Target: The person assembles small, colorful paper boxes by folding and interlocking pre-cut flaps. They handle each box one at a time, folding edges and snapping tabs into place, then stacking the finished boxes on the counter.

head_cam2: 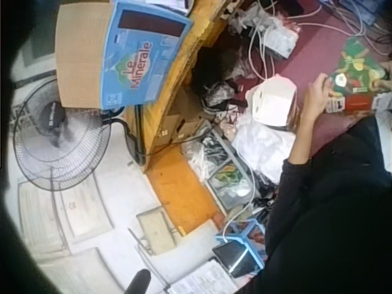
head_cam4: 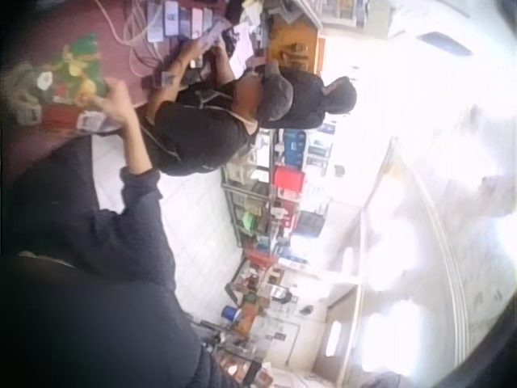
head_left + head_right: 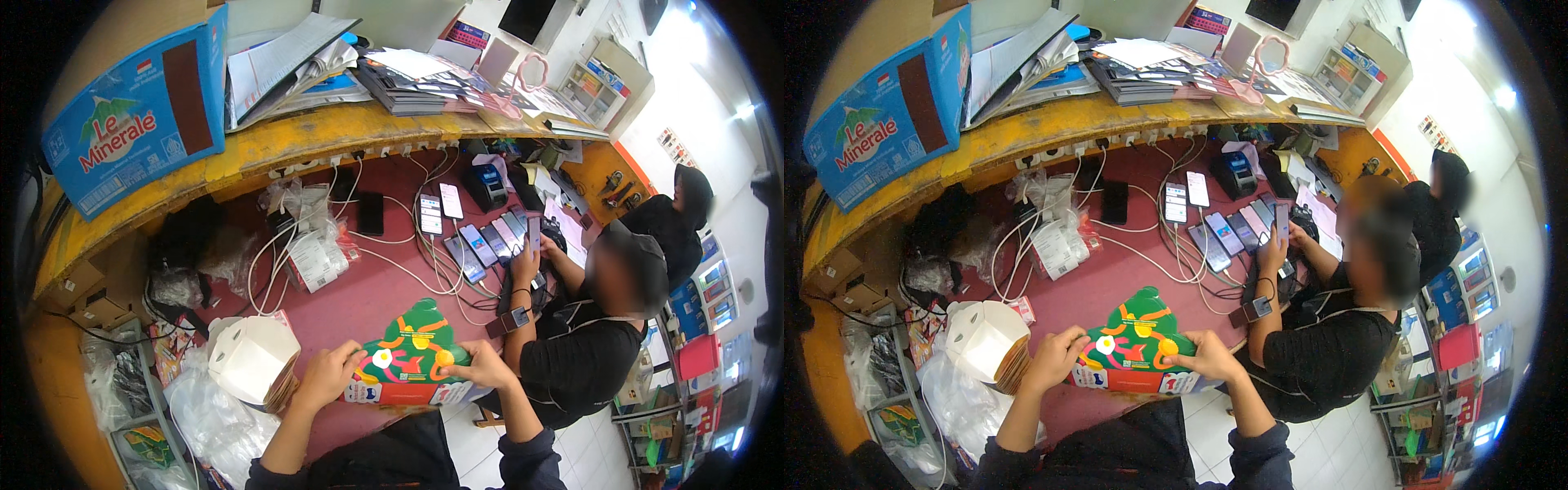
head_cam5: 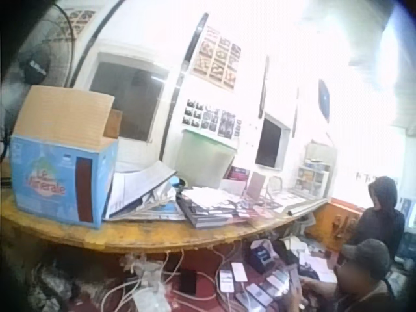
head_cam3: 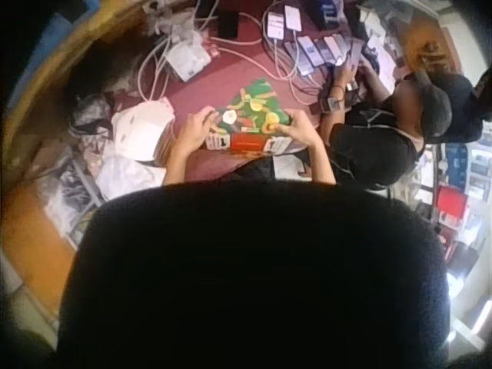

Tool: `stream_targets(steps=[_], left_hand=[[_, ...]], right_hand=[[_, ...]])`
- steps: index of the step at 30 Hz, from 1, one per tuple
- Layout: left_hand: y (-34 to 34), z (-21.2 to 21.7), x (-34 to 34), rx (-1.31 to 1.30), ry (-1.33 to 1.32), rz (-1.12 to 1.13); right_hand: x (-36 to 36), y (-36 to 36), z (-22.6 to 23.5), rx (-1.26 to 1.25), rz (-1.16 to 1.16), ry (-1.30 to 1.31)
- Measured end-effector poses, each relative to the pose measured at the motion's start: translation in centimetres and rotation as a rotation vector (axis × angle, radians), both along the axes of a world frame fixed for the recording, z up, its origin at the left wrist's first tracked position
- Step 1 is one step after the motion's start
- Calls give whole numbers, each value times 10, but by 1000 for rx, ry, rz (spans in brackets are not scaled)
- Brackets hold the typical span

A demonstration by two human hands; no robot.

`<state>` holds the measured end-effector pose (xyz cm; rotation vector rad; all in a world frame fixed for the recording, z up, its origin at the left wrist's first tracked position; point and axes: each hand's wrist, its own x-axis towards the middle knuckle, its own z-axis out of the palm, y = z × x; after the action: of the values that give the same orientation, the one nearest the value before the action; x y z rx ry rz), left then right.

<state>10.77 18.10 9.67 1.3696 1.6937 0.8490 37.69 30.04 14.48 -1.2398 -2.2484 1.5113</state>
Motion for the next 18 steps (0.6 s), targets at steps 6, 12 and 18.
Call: stream_targets(steps=[6,12,18], left_hand=[[-7,-24,12,-16,238,-112],[-10,-28,28,78,486,-122],[-10,-60,29,810,426,-90]], right_hand=[[13,-39,-60,-268,-221,38],[30,-50,-61,44,46,-127],[39,-57,-67,836,151,73]])
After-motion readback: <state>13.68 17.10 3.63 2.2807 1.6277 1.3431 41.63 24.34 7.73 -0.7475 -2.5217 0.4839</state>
